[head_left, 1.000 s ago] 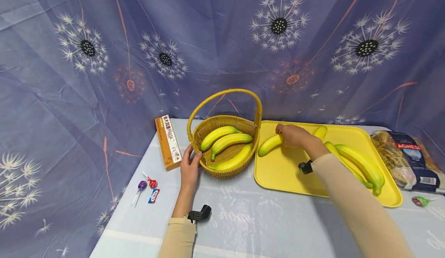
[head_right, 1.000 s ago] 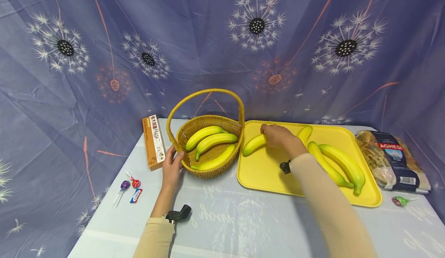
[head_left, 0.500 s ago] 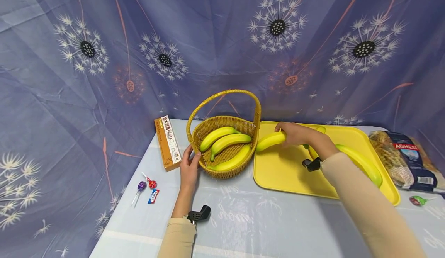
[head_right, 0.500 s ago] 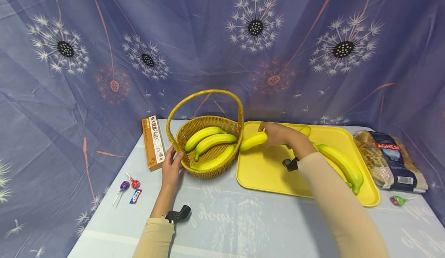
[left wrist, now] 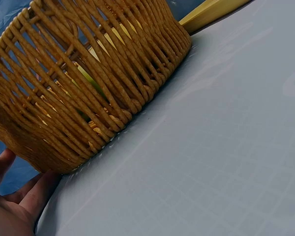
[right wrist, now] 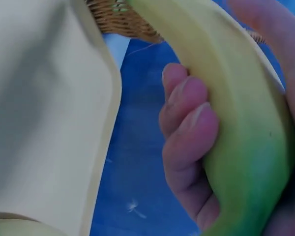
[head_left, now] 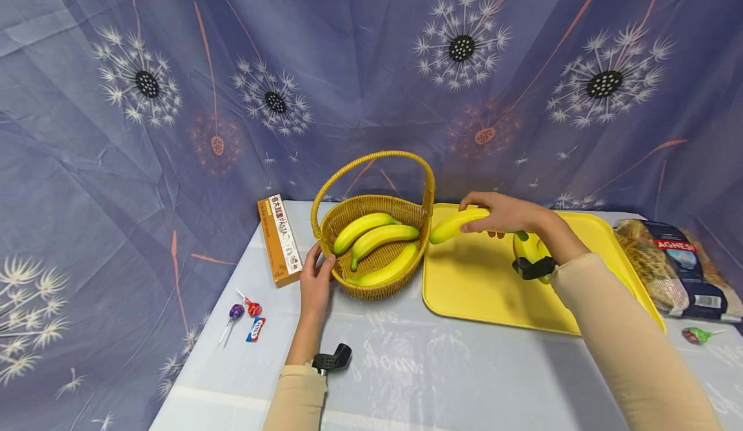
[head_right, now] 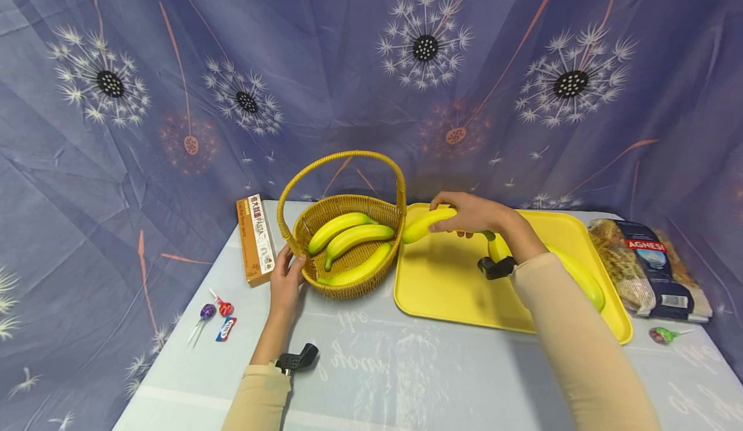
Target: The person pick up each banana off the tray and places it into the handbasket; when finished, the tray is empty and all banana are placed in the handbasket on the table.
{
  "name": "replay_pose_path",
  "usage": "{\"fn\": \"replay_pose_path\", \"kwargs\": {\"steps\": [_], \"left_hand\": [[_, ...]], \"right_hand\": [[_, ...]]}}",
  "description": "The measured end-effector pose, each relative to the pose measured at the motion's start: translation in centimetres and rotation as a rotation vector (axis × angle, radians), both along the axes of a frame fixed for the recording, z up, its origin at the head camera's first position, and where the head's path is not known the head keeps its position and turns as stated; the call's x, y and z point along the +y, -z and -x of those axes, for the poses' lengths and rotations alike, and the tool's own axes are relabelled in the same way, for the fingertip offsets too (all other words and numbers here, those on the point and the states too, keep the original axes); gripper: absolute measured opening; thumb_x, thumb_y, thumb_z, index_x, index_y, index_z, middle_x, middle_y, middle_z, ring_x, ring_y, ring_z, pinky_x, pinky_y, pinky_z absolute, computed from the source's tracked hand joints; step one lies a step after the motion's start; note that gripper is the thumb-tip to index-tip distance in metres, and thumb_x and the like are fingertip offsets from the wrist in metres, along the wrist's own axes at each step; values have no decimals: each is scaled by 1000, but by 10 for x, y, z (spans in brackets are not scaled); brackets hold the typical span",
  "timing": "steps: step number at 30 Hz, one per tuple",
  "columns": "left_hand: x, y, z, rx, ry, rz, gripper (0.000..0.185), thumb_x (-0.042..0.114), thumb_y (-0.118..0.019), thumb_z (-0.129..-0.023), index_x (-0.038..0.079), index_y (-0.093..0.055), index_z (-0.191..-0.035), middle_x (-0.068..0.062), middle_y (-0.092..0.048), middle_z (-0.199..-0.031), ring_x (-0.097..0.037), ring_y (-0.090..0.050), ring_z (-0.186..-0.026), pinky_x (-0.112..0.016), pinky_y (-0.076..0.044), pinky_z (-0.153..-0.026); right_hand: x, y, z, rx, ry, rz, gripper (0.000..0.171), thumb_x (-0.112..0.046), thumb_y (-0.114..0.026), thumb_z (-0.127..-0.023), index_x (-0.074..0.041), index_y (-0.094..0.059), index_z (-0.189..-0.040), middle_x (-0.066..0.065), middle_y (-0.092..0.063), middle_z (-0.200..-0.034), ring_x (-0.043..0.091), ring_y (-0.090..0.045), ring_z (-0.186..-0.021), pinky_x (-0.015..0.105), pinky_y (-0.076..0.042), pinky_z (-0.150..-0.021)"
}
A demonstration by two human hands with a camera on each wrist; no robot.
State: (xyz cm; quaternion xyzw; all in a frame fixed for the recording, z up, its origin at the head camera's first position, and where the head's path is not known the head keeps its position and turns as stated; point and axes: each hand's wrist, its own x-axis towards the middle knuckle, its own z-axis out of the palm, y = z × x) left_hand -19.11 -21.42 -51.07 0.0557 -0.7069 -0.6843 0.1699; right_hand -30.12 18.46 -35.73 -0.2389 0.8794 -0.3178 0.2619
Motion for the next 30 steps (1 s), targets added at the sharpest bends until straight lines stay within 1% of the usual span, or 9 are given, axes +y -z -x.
{"fn": "replay_pose_path", "kwargs": {"steps": [4, 7, 9, 11, 14, 18, 22, 26, 30], "left_hand": [[0, -1, -1, -9, -3, 8, 52, 38, -60, -95, 24, -47, -143, 0, -41, -146, -25, -52, -121, -26, -51, -80], [-1, -2, -2, -21, 2, 3, 52, 38, -60, -95, 24, -46, -143, 0, -41, -146, -25, -52, -121, -27, -51, -80], [-1, -2, -2, -23, 3, -2, 53, 37, -60, -95, 23, -46, -144, -1, -41, -146, -25, -52, -120, -27, -51, -80], [-1, -2, -2, -28, -1, -3, 54, 39, -60, -95, 23, -46, -144, 1, -41, -145, -23, -52, -119, -27, -51, -81], [-1, -1, -1, -30, -2, -5, 52, 39, -61, -95, 25, -47, -143, 3, -42, -145, -21, -52, -118, -26, -51, -81], [0, -1, 0, -26, 6, -2, 52, 37, -60, -95, 25, -46, -143, 1, -41, -146, -24, -52, -119, -25, -51, -81], [0, -1, 0, -26, 0, 7, 52, 38, -60, -95, 24, -46, -143, 0, -40, -146, -25, -52, -119, -26, -51, -80], [1, 0, 0, -31, -9, 17, 52, 40, -60, -94, 26, -47, -143, 2, -41, -145, -22, -53, -119, -28, -51, -81], [1, 2, 1, -25, -24, 18, 50, 40, -61, -94, 29, -48, -141, 6, -43, -143, -18, -54, -117, -30, -51, -83]], "right_hand": [[-4, -9, -2, 13, -31, -4, 51, -54, -55, -93, -21, -50, -132, 13, -49, -126, 29, -57, -71, 42, -50, -58], [-8, -17, -3, 29, -41, 20, 46, -50, -50, -97, -21, -51, -133, 11, -49, -131, 30, -60, -89, 43, -53, -65], [-13, -24, -4, 63, -69, 33, 48, -47, -50, -98, -18, -51, -136, 10, -49, -136, 30, -57, -106, 46, -52, -77], [-21, -28, -5, 102, -113, 23, 53, -48, -52, -97, -16, -49, -139, 8, -48, -137, 28, -52, -115, 47, -48, -86], [-38, -33, -7, 150, -187, 1, 55, -47, -58, -94, -16, -51, -139, 3, -56, -128, 23, -55, -108, 43, -45, -88], [-63, -38, -9, 179, -290, 2, 48, -37, -64, -92, -14, -57, -133, -1, -62, -111, 19, -56, -87, 37, -45, -76], [-89, -39, -8, 206, -366, 1, 45, -27, -68, -89, -11, -60, -131, 1, -61, -115, 17, -55, -92, 37, -46, -79], [-114, -34, -5, 183, -377, -26, 44, -20, -70, -87, -11, -61, -129, 1, -59, -120, 17, -56, -97, 36, -46, -82], [-141, -27, -2, 162, -391, -76, 43, -14, -71, -85, -10, -60, -126, 2, -60, -118, 17, -56, -101, 35, -47, -87]]}}
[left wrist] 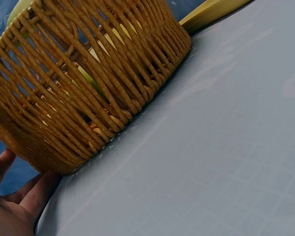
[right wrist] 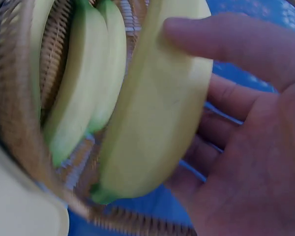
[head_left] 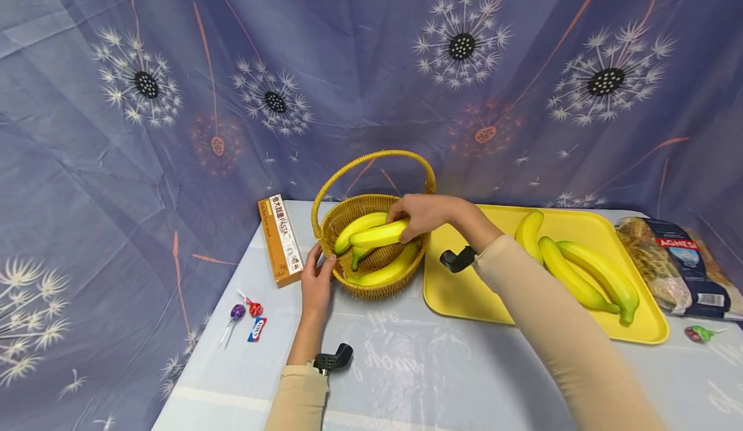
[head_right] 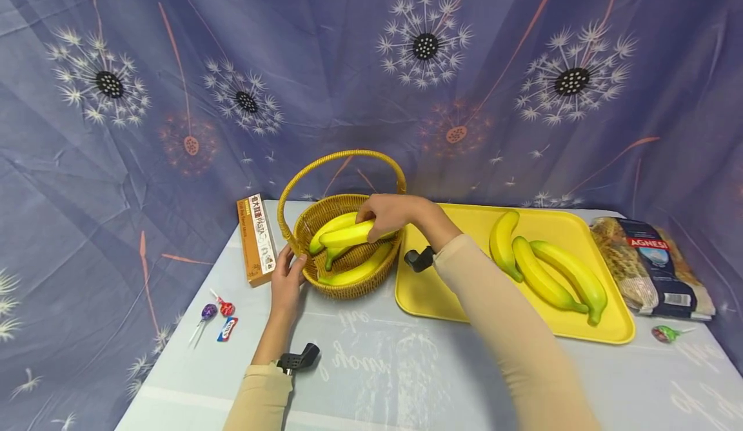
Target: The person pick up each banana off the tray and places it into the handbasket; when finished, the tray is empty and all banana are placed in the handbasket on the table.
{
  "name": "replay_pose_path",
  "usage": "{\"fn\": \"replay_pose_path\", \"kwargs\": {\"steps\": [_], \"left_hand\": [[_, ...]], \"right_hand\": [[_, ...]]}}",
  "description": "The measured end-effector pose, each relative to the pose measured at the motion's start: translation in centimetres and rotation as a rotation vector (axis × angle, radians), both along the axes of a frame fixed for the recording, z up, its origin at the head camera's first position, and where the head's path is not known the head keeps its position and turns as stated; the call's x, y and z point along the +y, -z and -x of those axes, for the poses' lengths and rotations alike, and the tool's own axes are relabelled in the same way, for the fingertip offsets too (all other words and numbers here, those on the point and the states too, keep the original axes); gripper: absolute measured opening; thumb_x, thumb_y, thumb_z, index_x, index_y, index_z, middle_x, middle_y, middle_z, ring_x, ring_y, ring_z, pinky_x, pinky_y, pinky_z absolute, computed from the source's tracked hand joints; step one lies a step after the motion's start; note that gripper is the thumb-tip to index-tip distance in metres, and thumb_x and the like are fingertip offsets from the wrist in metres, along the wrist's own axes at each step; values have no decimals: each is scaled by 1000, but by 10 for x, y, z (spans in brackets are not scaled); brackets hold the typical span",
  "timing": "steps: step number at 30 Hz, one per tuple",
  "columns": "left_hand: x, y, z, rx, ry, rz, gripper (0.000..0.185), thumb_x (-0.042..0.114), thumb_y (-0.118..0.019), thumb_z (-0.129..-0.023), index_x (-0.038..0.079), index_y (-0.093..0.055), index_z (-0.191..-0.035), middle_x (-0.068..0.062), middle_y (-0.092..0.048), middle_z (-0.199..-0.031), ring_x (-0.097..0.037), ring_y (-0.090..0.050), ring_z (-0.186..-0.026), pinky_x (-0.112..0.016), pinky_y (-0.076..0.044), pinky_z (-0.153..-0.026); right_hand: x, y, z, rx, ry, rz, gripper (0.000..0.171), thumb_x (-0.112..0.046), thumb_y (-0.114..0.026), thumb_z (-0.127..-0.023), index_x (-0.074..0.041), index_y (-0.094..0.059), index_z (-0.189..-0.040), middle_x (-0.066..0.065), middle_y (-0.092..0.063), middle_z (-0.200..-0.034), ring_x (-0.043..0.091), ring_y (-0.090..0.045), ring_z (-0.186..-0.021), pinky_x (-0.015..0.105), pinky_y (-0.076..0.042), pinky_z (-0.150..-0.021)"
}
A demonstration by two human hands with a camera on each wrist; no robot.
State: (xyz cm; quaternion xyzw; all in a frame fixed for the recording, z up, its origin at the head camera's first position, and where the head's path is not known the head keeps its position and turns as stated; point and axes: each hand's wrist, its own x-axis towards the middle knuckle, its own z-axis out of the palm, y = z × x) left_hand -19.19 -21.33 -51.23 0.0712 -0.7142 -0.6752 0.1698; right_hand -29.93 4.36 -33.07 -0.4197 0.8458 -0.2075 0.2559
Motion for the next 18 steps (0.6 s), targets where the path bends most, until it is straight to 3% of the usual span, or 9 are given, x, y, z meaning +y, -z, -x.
{"fn": "replay_pose_path", "kwargs": {"steps": [4, 11, 18], "left_hand": [[1, 0, 0, -1, 1, 0, 48, 41, -61, -94, 32, -49, -140, 7, -43, -143, -17, -53, -117, -30, -51, -84], [-2, -2, -1, -27, 36, -22, 51, 40, -61, -94, 30, -46, -143, 5, -40, -146, -19, -52, -119, -27, -51, -83], [1, -24, -12, -15, 72, -4, 54, 31, -59, -96, 14, -43, -145, -5, -37, -149, -23, -53, -119, -29, -52, -81]], "right_hand": [[-24, 8, -1, 20, 4, -83, 44, -6, -71, -82, -10, -59, -124, 2, -60, -112, 18, -55, -97, 33, -47, -85], [-46, 30, -1, 94, 34, -276, 39, 1, -67, -78, -14, -60, -113, 0, -53, -101, 17, -44, -82, 29, -37, -65], [-49, 49, -1, 147, 52, -370, 31, 0, -66, -80, -17, -56, -105, 1, -50, -96, 16, -43, -77, 28, -34, -61]]}}
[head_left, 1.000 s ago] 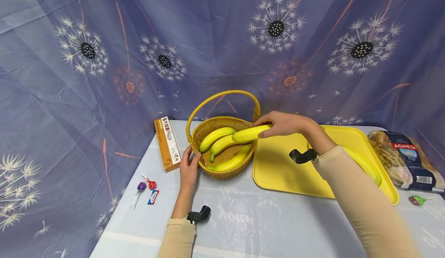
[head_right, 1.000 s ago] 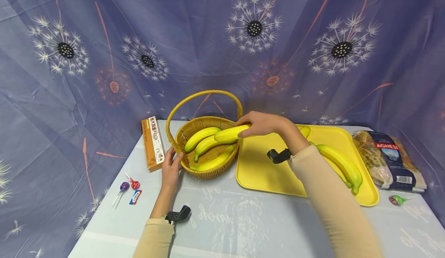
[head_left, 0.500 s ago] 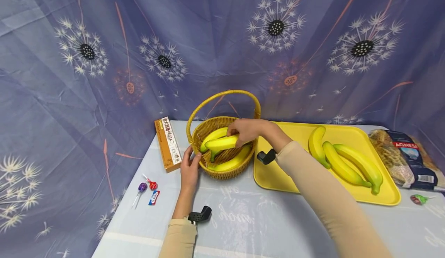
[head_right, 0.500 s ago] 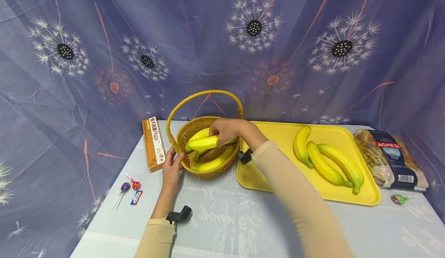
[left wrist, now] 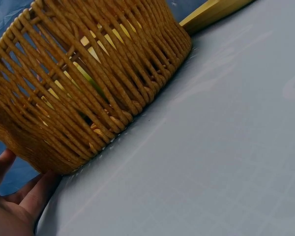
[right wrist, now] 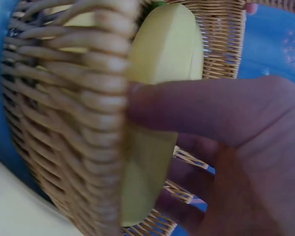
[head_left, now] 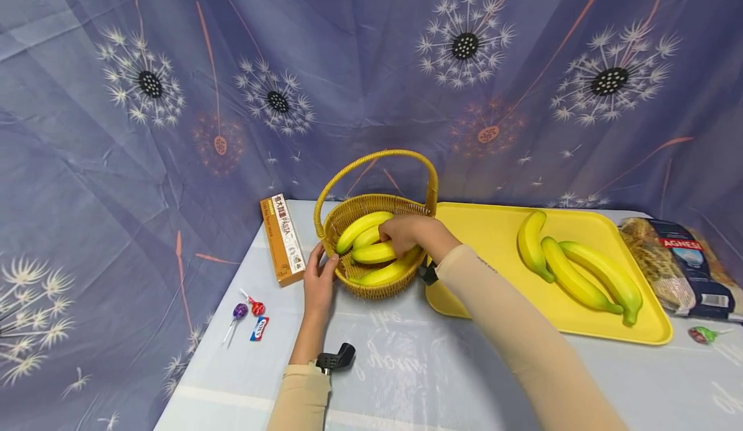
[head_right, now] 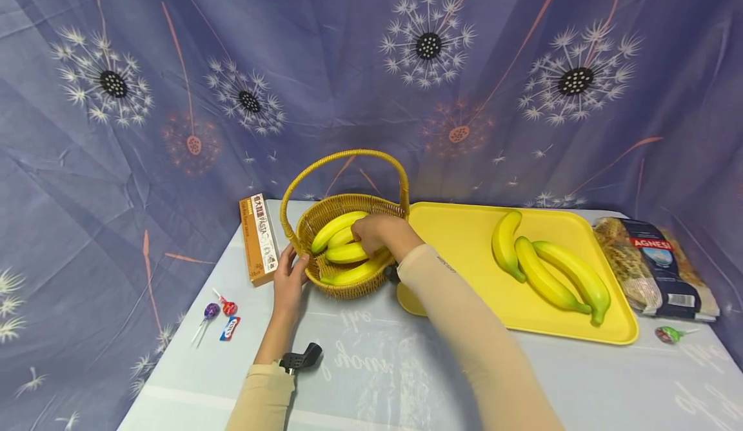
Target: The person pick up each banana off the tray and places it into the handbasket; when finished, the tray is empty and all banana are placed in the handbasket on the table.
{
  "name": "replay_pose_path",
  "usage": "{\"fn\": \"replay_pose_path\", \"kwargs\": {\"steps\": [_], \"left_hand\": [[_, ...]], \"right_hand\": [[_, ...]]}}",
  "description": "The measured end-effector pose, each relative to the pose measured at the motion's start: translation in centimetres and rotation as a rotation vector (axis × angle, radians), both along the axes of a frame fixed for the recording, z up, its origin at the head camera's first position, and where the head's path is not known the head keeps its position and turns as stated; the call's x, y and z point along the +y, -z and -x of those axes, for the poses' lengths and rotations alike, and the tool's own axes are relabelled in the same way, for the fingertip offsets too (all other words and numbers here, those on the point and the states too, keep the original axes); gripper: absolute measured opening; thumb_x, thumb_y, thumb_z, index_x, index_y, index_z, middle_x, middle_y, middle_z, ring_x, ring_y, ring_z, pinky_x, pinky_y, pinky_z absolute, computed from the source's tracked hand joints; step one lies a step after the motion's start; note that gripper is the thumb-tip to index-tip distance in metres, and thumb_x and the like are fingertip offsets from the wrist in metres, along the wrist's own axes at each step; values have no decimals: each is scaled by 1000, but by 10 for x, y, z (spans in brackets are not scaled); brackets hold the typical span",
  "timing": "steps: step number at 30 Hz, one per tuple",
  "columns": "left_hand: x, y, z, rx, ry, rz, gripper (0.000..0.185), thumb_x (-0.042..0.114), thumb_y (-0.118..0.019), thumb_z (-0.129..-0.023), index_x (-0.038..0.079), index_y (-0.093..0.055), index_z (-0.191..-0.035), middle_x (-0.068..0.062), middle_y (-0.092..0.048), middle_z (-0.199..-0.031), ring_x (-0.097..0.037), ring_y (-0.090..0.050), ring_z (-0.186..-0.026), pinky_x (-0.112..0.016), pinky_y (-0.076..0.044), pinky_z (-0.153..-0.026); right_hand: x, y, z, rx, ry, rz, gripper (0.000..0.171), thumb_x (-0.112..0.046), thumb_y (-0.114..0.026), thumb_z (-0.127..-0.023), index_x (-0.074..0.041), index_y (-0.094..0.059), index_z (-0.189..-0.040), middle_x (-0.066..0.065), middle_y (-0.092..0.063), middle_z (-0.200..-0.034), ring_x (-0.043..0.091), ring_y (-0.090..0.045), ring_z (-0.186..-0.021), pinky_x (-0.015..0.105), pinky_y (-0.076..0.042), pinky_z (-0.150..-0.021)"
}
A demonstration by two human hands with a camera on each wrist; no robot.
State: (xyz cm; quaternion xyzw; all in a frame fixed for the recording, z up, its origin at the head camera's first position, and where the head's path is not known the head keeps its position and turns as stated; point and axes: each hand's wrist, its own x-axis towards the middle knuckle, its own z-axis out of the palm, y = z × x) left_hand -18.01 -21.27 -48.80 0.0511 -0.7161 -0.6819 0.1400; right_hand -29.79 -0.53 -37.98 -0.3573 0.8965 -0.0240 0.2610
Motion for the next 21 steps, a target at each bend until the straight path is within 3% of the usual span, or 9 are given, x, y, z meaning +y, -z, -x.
{"fn": "replay_pose_path", "kwargs": {"steps": [2, 7, 10, 13, 21], "left_hand": [[3, -6, -3, -5, -4, 16, 54, 30, -58, -97, 14, -42, -146, -6, -37, -149, -24, -53, -119, -30, -51, -82], [4, -8, -4, -17, -18, 28, 52, 30, -57, -97, 16, -43, -146, -5, -38, -148, -24, -51, -121, -32, -50, -85], [4, -7, -4, -15, -24, 22, 52, 30, -58, -97, 17, -44, -145, -5, -39, -147, -23, -51, -121, -30, -50, -86], [4, -7, -4, -14, -23, 12, 51, 29, -58, -97, 17, -44, -145, -5, -39, -147, -23, -52, -120, -29, -50, -85], [5, -6, -3, -6, -25, 10, 50, 28, -58, -97, 18, -45, -144, -5, -40, -147, -23, -53, -118, -29, -51, -84]], "right_hand": [[0, 4, 0, 16, -4, -4, 29, -2, -66, -83, -17, -56, -105, 1, -51, -96, 16, -44, -78, 28, -35, -62], [-1, 11, 0, 22, 4, 18, 29, -6, -69, -85, -17, -58, -110, 1, -54, -103, 16, -47, -84, 29, -37, -67], [-2, 15, 1, 17, 0, 35, 40, -17, -73, -86, -18, -60, -124, -1, -57, -121, 16, -53, -105, 30, -44, -83], [-3, 18, 3, -16, -2, 56, 49, -29, -72, -88, -18, -57, -134, -1, -53, -134, 19, -47, -124, 34, -41, -98], [-4, 18, 5, -3, -37, 161, 40, -18, -72, -88, -13, -63, -127, 3, -60, -125, 20, -54, -116, 34, -44, -94]]}}
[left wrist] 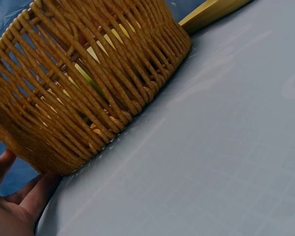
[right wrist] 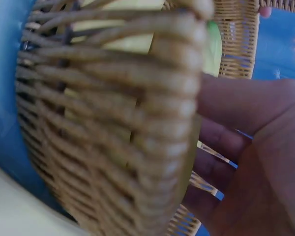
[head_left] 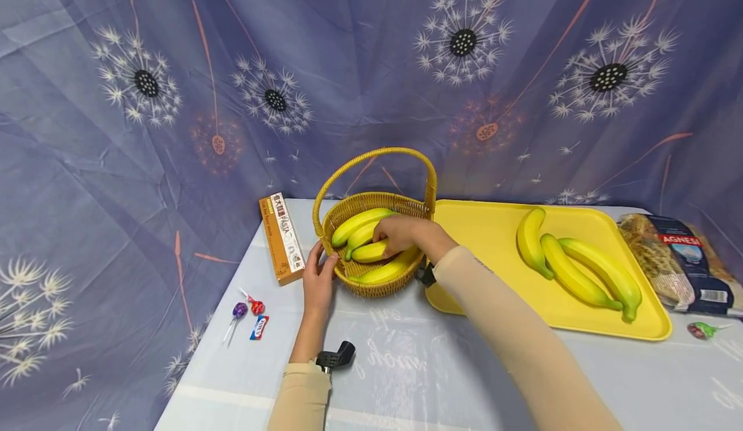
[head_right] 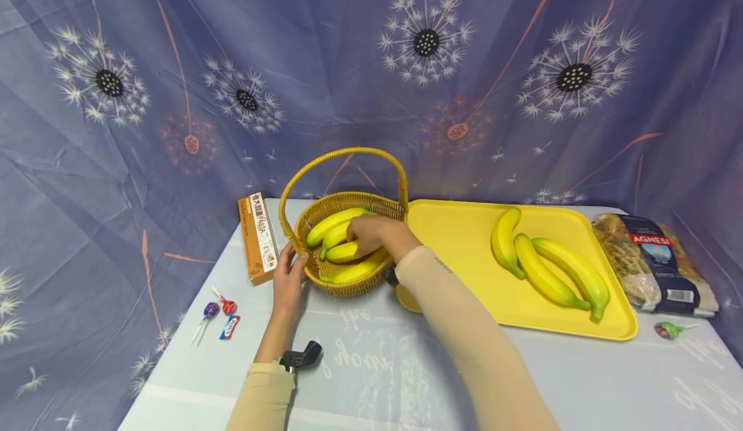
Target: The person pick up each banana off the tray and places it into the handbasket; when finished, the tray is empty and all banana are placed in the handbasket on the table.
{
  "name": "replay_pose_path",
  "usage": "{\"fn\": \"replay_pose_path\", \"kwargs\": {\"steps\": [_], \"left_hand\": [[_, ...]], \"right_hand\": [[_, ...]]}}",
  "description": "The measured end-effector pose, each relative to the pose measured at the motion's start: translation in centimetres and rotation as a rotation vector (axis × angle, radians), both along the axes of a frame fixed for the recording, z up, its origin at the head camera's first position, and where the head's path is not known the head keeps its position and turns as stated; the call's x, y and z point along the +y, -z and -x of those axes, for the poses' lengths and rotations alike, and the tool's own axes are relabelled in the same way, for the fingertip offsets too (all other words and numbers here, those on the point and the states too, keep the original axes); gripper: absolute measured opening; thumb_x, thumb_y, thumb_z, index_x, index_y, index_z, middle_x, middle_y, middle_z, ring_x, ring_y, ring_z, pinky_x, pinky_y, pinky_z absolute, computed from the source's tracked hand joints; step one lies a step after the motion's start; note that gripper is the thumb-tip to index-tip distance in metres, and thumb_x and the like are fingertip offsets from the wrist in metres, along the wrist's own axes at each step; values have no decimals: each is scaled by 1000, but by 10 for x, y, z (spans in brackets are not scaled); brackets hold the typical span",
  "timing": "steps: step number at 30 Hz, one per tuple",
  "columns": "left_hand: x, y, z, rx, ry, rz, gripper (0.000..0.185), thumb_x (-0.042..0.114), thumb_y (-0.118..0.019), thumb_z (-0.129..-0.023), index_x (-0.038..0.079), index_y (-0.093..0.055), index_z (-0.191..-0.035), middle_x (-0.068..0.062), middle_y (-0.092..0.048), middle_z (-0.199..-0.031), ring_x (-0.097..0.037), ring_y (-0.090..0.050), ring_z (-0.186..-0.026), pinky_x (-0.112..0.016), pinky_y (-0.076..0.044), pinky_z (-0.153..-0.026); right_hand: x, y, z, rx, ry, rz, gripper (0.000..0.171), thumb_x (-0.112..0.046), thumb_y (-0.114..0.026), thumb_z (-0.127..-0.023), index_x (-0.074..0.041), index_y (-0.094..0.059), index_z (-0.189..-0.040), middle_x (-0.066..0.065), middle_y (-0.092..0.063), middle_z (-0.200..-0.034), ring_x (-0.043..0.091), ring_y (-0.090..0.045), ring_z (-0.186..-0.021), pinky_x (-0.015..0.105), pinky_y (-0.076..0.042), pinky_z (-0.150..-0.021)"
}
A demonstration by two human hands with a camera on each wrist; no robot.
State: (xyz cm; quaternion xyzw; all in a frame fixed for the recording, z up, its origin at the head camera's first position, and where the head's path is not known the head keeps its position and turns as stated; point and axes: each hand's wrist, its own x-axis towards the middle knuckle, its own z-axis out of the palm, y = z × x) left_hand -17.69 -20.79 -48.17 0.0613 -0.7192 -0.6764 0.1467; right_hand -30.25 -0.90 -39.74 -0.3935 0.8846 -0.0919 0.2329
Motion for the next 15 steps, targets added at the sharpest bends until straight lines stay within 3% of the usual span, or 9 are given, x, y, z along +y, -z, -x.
{"fn": "replay_pose_path", "kwargs": {"steps": [6, 13, 15], "left_hand": [[-1, 1, 0, -18, 5, 6, 51, 31, -58, -97, 20, -44, -145, -4, -39, -147, -22, -52, -120, -28, -51, -84], [-6, 30, 15, -4, -30, -2, 50, 42, -60, -94, 33, -47, -141, 6, -42, -145, -18, -53, -118, -30, -50, -85], [-7, 26, 14, -20, -18, -19, 50, 41, -61, -94, 32, -47, -141, 5, -41, -145, -18, -52, -119, -31, -50, -87]], "right_hand": [[-6, -1, -3, -19, 4, 39, 41, -15, -76, -83, -15, -66, -123, -1, -63, -119, 15, -56, -111, 29, -45, -92], [-9, -3, -5, -47, 14, 65, 42, -16, -77, -82, -14, -66, -123, -2, -64, -116, 13, -57, -108, 27, -45, -91], [-8, -2, -5, -51, 18, 62, 43, -14, -75, -83, -14, -64, -125, -1, -63, -119, 14, -55, -112, 28, -44, -93]]}}
